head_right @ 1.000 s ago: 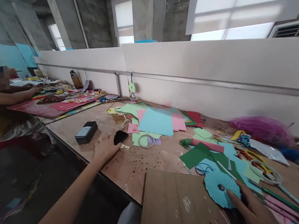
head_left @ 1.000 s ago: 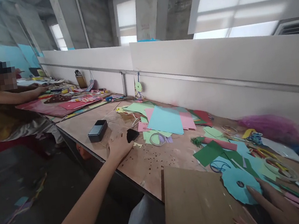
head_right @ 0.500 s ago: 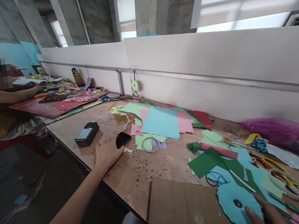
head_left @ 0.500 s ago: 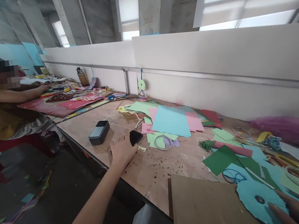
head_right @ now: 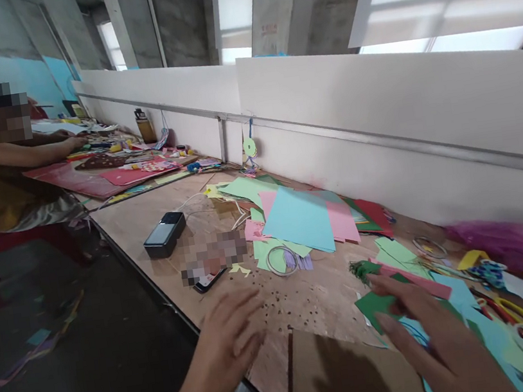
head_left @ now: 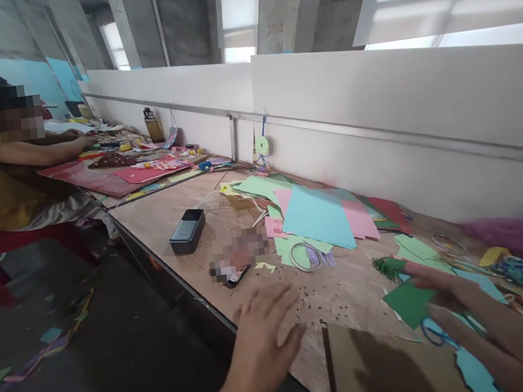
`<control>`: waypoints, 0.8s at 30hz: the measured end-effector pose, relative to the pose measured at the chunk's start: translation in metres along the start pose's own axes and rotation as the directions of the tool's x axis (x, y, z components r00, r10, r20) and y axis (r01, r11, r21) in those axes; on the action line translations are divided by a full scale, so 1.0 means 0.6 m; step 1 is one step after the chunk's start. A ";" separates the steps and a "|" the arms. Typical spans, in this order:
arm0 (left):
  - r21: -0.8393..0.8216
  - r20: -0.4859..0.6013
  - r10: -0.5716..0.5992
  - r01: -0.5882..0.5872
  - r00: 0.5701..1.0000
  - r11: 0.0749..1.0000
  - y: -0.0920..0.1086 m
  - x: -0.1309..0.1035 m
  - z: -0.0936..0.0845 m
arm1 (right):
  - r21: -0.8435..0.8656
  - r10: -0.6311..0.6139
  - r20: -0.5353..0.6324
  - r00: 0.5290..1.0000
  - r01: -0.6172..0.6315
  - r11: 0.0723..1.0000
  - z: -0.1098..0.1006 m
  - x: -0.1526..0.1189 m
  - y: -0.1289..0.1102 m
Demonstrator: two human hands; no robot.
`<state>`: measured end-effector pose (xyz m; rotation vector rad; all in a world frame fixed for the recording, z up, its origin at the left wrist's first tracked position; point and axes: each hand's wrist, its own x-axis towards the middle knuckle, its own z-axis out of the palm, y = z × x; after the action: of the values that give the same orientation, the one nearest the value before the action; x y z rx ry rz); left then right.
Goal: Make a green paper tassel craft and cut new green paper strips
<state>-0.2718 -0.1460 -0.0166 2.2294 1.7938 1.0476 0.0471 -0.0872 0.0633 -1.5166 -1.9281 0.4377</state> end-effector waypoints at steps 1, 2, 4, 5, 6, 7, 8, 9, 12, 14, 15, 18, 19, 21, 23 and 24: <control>-0.044 0.041 0.006 -0.004 0.999 0.999 0.006 -0.009 0.005 | 0.022 -0.048 0.091 0.995 0.046 0.999 0.023 0.014 -0.036; -0.076 0.074 -0.001 0.007 0.997 0.997 0.009 -0.015 0.010 | 0.063 -0.108 0.148 0.983 0.100 0.993 0.047 0.027 -0.069; -0.109 0.099 0.001 0.010 0.995 0.994 0.008 -0.020 0.018 | 0.200 -0.272 0.279 0.921 0.221 0.955 0.096 0.052 -0.127; -0.115 0.097 0.012 -0.001 0.995 0.993 0.004 -0.021 0.022 | 0.273 -0.349 0.325 0.879 0.267 0.924 0.121 0.062 -0.151; -0.117 0.082 0.028 -0.019 0.996 0.993 0.001 -0.021 0.026 | 0.337 -0.414 0.358 0.837 0.298 0.893 0.146 0.072 -0.172; -0.119 0.058 0.049 -0.041 0.997 0.992 -0.003 -0.021 0.030 | 0.391 -0.465 0.375 0.802 0.318 0.864 0.169 0.080 -0.190; -0.121 0.027 0.062 -0.058 0.998 0.991 -0.007 -0.021 0.035 | 0.431 -0.501 0.408 0.763 0.323 0.843 0.192 0.086 -0.205; -0.126 0.000 0.069 -0.068 0.998 0.990 -0.010 -0.022 0.039 | 0.462 -0.525 0.417 0.742 0.324 0.825 0.213 0.091 -0.219; -0.123 -0.017 0.054 -0.056 0.998 0.991 -0.017 -0.030 0.053 | 0.504 -0.559 0.458 0.691 0.316 0.804 0.263 0.098 -0.250; -0.083 0.023 0.041 -0.039 0.999 0.996 -0.020 -0.035 0.061 | 0.513 -0.574 0.488 0.657 0.316 0.798 0.287 0.099 -0.264; -0.054 0.041 0.041 -0.039 0.998 0.998 -0.022 -0.037 0.065 | 0.522 -0.583 0.495 0.644 0.315 0.792 0.297 0.099 -0.270; 0.026 0.063 0.077 -0.079 0.995 0.997 -0.028 -0.038 0.072 | 0.552 -0.597 0.490 0.635 0.304 0.776 0.320 0.102 -0.277; 0.044 0.055 0.101 -0.103 0.993 0.994 -0.030 -0.037 0.073 | 0.546 -0.587 0.498 0.638 0.295 0.784 0.327 0.106 -0.275; 0.072 0.018 0.153 -0.153 0.988 0.986 -0.033 -0.034 0.073 | 0.481 -0.531 0.505 0.681 0.288 0.828 0.338 0.117 -0.266; 0.093 -0.035 0.198 -0.194 0.980 0.977 -0.035 -0.031 0.070 | 0.374 -0.439 0.445 0.780 0.284 0.883 0.345 0.133 -0.248; 0.100 -0.055 0.217 -0.211 0.975 0.972 -0.036 -0.029 0.068 | 0.327 -0.390 0.381 0.839 0.272 0.905 0.347 0.142 -0.236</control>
<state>-0.2684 -0.1414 -0.0655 2.5202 1.6891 1.1064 -0.2061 -0.0195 0.0195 -0.9317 -2.3138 0.8957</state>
